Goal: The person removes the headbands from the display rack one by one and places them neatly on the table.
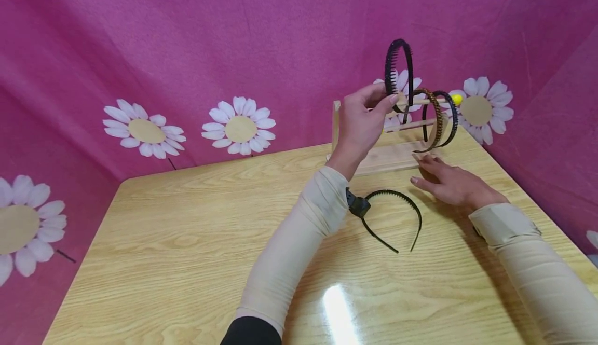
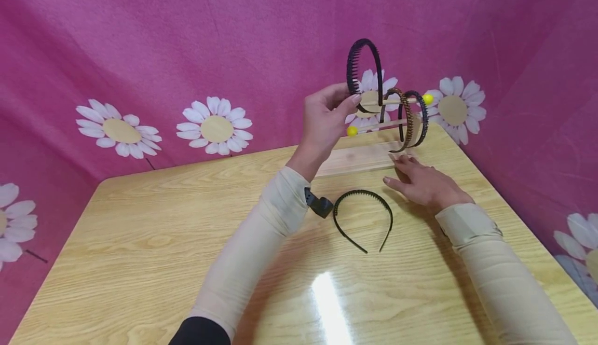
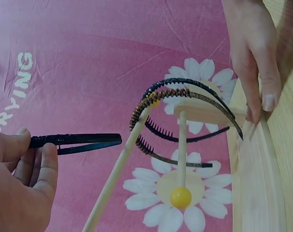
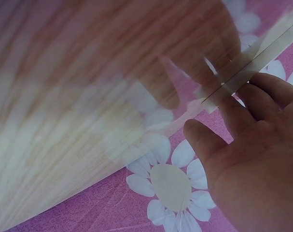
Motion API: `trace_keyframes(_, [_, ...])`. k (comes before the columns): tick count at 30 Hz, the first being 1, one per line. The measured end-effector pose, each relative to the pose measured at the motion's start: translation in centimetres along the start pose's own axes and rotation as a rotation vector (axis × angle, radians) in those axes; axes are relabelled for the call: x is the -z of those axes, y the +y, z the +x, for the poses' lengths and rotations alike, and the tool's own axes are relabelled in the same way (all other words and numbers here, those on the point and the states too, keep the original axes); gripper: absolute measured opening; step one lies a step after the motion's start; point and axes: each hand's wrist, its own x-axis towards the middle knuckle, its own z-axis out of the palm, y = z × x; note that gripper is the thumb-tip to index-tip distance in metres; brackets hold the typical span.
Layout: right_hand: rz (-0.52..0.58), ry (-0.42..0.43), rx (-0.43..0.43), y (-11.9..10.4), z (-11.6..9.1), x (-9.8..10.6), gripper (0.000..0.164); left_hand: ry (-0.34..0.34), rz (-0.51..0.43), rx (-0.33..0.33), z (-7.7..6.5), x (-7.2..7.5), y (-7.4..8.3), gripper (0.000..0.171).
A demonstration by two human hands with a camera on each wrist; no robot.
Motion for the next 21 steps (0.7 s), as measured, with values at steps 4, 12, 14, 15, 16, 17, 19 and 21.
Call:
trace_keyframes(4, [0.002,0.002,-0.001,0.0,-0.1,0.0,0.082,-0.001,-0.049,0.012,-0.3,0.7,-0.4,0.016])
trace_keyframes(12, [-0.006,0.0,0.001,0.2,0.0,0.0,0.083,-0.034,-0.255,0.096,-1.0,1.9,-0.3,0.017])
trace_keyframes(14, [-0.007,-0.003,0.001,0.2,0.0,0.0,0.083,-0.041,-0.297,0.131,-1.1,2.2,-0.2,0.018])
trace_keyframes(15, [-0.007,-0.002,0.002,0.2,0.0,0.0,0.083,-0.044,-0.32,0.142,-1.2,2.3,-0.1,0.018])
trace_keyframes(16, [-0.011,-0.003,0.004,0.2,0.0,0.0,0.083,-0.049,-0.339,0.157,-1.2,2.4,-0.1,0.019])
trace_keyframes(17, [-0.011,-0.002,0.006,0.2,0.0,0.0,0.083,-0.052,-0.348,0.17,-1.3,2.5,-0.1,0.019])
trace_keyframes(19, [-0.012,-0.003,0.008,0.2,0.0,0.0,0.082,-0.068,-0.348,0.203,-1.4,2.7,-0.1,0.02])
trace_keyframes(21, [-0.013,-0.004,0.01,0.3,0.1,0.0,0.082,-0.072,-0.36,0.229,-1.6,2.9,-0.1,0.02])
